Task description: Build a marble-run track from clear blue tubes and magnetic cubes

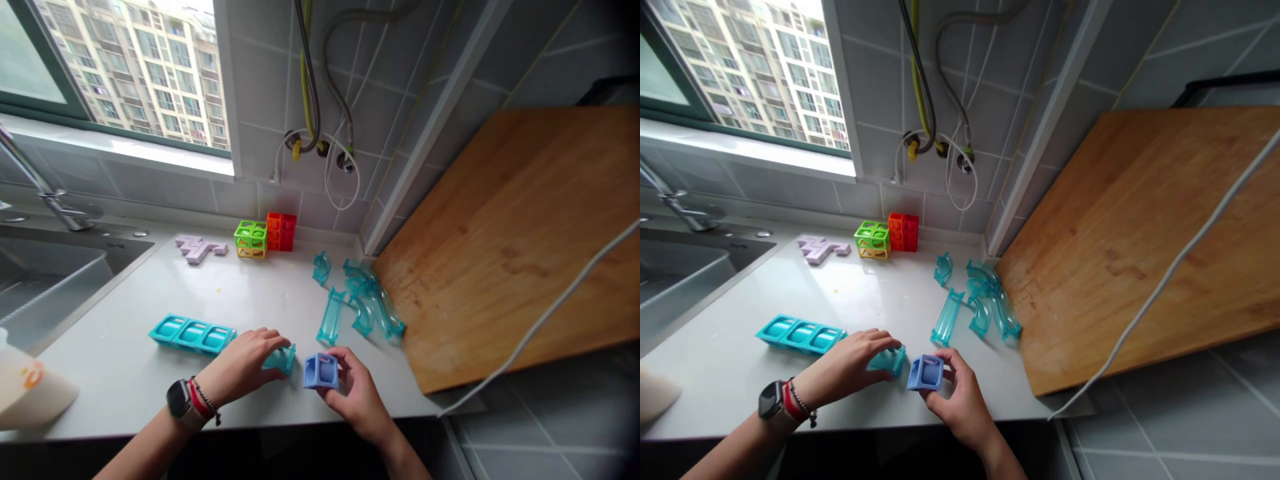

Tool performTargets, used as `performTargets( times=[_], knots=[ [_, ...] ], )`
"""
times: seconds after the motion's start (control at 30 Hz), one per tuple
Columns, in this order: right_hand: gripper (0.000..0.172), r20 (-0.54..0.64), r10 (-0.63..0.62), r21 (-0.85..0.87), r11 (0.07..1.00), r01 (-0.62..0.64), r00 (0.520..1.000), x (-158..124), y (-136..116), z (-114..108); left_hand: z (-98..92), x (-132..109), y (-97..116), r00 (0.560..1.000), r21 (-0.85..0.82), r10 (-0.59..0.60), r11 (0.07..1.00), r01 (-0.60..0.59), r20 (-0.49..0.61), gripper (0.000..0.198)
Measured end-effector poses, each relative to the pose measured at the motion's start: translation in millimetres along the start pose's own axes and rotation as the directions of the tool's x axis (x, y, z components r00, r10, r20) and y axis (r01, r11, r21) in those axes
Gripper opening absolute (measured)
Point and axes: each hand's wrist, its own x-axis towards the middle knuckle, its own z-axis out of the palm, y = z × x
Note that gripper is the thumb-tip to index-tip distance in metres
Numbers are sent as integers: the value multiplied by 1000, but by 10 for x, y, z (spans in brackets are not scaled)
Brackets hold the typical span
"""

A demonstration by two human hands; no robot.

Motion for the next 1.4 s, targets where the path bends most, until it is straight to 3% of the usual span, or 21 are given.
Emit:
performTargets(
  times=[0.13, 0.33, 1.2, 1.33, 1.4],
  knots=[
    [46, -58, -24, -288, 958, 6, 998, -97, 87, 51, -40, -114, 87, 998, -19, 33, 999, -33, 45, 41],
    [51, -10, -88, -428, 901, 75, 996, 3, 42, 120, -48, -62, 138, 996, -37, 44, 998, -41, 82, 36],
    [45, 61, -224, -527, 820, 222, 973, 122, 71, 199, 46, -15, 147, 992, 26, 112, 993, -113, 57, 32],
    [61, 63, -247, -520, 819, 243, 967, 105, 102, 217, 59, -5, 196, 995, 101, 94, 990, -98, 42, 40],
    [72, 44, -247, -507, 829, 234, 968, 78, 115, 211, 22, -54, 206, 994, 121, 110, 987, -109, -3, 59]
  ],
)
